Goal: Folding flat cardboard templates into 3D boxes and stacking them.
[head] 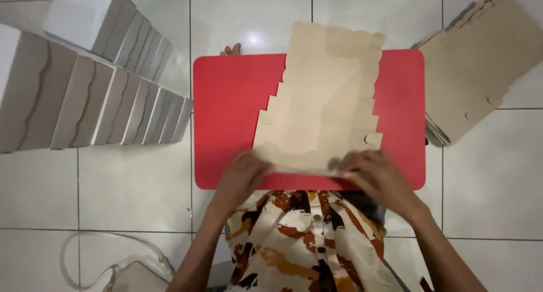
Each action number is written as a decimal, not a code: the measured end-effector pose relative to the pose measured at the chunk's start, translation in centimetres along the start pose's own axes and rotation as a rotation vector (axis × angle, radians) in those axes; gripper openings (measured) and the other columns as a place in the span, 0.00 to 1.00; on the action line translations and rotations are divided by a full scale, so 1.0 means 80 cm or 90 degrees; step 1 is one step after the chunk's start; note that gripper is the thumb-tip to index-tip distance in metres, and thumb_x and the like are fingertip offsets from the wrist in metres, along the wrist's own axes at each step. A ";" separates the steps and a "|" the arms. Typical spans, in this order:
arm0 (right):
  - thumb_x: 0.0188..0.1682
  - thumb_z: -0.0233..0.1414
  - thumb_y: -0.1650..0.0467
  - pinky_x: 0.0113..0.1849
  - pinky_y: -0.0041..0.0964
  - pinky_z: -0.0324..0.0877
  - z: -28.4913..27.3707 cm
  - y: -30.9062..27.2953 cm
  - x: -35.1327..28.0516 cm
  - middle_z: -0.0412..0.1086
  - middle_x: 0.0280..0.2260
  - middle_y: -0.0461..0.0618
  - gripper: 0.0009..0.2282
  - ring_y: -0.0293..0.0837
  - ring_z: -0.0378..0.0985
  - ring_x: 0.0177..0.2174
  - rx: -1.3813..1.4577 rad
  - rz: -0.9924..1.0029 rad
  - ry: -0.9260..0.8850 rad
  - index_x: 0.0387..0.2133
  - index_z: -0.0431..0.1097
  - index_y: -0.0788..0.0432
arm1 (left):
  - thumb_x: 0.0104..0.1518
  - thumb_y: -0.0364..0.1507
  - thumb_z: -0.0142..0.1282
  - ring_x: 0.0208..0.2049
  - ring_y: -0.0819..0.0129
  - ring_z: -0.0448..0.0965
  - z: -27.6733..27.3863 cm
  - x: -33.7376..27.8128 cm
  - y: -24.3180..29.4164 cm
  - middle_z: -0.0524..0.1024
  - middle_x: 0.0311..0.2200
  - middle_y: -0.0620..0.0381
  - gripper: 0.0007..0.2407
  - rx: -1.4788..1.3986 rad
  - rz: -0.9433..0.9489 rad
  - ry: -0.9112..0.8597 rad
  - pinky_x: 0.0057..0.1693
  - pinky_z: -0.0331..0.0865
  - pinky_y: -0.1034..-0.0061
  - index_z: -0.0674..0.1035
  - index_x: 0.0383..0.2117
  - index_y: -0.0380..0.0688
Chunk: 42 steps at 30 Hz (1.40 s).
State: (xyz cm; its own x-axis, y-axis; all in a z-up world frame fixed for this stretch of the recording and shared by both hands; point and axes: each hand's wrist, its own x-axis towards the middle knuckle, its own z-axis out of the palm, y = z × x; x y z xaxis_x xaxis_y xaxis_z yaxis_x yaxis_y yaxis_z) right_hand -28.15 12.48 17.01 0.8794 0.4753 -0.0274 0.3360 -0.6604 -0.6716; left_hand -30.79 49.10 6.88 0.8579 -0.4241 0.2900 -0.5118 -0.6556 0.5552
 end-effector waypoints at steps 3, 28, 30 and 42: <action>0.48 0.57 0.52 0.49 0.48 0.67 0.019 0.036 0.014 0.77 0.41 0.42 0.15 0.46 0.76 0.49 -0.359 0.007 0.088 0.41 0.76 0.43 | 0.61 0.36 0.62 0.41 0.63 0.79 0.011 0.054 -0.001 0.78 0.33 0.59 0.07 0.096 0.037 0.069 0.57 0.70 0.59 0.82 0.40 0.51; 0.28 0.63 0.48 0.64 0.72 0.31 0.004 0.084 -0.031 0.38 0.74 0.62 0.44 0.58 0.34 0.72 -0.259 0.041 0.063 0.65 0.59 0.31 | 0.45 0.58 0.61 0.74 0.43 0.39 -0.055 0.062 0.013 0.45 0.74 0.49 0.37 0.206 -0.060 -0.174 0.65 0.32 0.22 0.67 0.65 0.68; 0.48 0.51 0.51 0.66 0.64 0.33 0.013 0.087 -0.030 0.45 0.74 0.50 0.19 0.49 0.40 0.73 -0.298 -0.072 0.050 0.54 0.69 0.26 | 0.56 0.42 0.58 0.74 0.51 0.46 -0.047 0.058 0.007 0.52 0.73 0.61 0.25 0.200 0.045 -0.212 0.65 0.38 0.24 0.68 0.63 0.80; 0.49 0.64 0.69 0.33 0.41 0.71 -0.008 0.046 -0.036 0.69 0.13 0.44 0.06 0.46 0.69 0.16 0.019 0.084 0.287 0.25 0.75 0.50 | 0.55 0.38 0.68 0.28 0.56 0.84 -0.047 0.046 0.048 0.82 0.23 0.55 0.10 -0.178 -0.233 0.097 0.37 0.75 0.61 0.80 0.29 0.47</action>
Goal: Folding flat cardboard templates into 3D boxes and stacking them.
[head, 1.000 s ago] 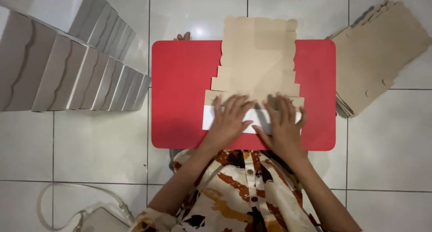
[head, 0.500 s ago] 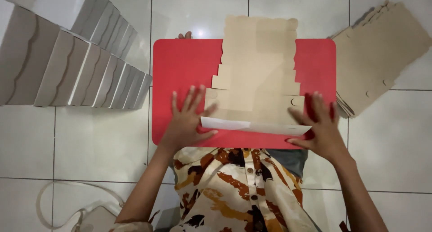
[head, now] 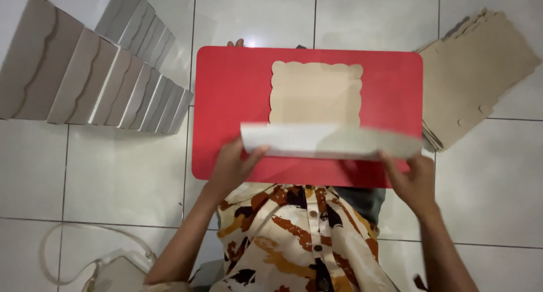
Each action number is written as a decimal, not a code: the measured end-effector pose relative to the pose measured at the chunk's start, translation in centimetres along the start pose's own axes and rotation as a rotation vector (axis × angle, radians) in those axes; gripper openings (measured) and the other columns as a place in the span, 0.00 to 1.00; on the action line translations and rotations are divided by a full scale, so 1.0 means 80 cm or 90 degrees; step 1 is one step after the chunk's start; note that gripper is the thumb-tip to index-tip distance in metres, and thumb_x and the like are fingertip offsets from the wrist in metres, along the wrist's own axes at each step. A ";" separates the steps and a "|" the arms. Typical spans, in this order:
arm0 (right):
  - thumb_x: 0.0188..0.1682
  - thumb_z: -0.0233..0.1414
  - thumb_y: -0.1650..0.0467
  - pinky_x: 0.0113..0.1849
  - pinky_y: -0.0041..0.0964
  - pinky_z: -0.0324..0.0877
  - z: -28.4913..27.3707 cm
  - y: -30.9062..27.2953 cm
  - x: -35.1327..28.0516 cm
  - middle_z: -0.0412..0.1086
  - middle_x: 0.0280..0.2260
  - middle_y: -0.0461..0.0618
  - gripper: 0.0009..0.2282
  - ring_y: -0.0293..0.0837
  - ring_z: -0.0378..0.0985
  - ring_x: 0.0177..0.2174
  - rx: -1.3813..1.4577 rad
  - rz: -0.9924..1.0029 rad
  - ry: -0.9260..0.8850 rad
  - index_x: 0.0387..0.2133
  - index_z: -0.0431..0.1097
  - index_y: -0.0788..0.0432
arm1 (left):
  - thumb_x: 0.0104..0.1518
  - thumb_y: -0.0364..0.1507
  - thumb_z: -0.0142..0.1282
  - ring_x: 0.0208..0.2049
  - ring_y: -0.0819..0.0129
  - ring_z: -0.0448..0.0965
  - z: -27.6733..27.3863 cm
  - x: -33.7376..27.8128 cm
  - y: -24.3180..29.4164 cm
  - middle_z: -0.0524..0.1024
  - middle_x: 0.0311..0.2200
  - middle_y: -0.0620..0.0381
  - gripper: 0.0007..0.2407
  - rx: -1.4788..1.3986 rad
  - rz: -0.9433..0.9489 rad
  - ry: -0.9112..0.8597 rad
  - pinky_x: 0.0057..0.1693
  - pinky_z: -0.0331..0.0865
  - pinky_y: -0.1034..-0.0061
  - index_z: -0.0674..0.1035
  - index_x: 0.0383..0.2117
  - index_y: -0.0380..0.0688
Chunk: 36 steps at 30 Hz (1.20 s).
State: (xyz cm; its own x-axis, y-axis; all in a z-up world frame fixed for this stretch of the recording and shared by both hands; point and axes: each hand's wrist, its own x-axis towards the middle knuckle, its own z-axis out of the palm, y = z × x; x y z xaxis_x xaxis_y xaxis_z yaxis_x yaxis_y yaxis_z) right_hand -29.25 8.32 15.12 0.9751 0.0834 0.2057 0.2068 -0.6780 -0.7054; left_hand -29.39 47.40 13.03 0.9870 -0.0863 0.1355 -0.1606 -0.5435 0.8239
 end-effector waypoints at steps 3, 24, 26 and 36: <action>0.52 0.62 0.73 0.42 0.54 0.76 0.024 -0.045 0.045 0.72 0.41 0.64 0.22 0.64 0.79 0.41 0.111 0.009 0.125 0.57 0.62 0.67 | 0.60 0.36 0.62 0.40 0.62 0.83 0.012 0.042 0.028 0.82 0.37 0.49 0.17 -0.187 -0.099 0.108 0.45 0.76 0.64 0.75 0.52 0.44; 0.60 0.37 0.67 0.65 0.64 0.41 0.181 -0.051 0.079 0.56 0.68 0.58 0.22 0.52 0.53 0.68 -0.298 -0.123 -0.122 0.67 0.59 0.58 | 0.68 0.36 0.31 0.75 0.58 0.47 0.158 0.081 0.024 0.52 0.73 0.45 0.25 0.328 0.087 -0.020 0.71 0.26 0.34 0.55 0.71 0.40; 0.60 0.39 0.68 0.64 0.62 0.46 0.175 -0.030 0.080 0.58 0.67 0.58 0.21 0.52 0.57 0.67 -0.306 -0.132 -0.087 0.66 0.60 0.58 | 0.68 0.35 0.32 0.75 0.58 0.46 0.148 0.081 0.020 0.50 0.73 0.46 0.25 0.335 0.084 -0.041 0.72 0.27 0.38 0.55 0.71 0.41; 0.42 0.62 0.73 0.57 0.69 0.56 0.151 -0.029 0.164 0.64 0.60 0.61 0.29 0.58 0.61 0.63 -0.417 -0.117 -0.012 0.60 0.65 0.59 | 0.70 0.36 0.27 0.76 0.55 0.36 0.108 0.084 0.020 0.41 0.75 0.44 0.25 0.430 -0.008 -0.091 0.72 0.22 0.42 0.51 0.72 0.37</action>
State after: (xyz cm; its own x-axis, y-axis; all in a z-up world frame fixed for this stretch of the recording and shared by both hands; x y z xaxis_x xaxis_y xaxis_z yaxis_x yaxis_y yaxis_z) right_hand -15.96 19.84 11.28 0.9311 0.2490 0.2666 0.2843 -0.9532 -0.1025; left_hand -22.99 38.75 10.51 0.9870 -0.1601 0.0160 -0.1577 -0.9424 0.2950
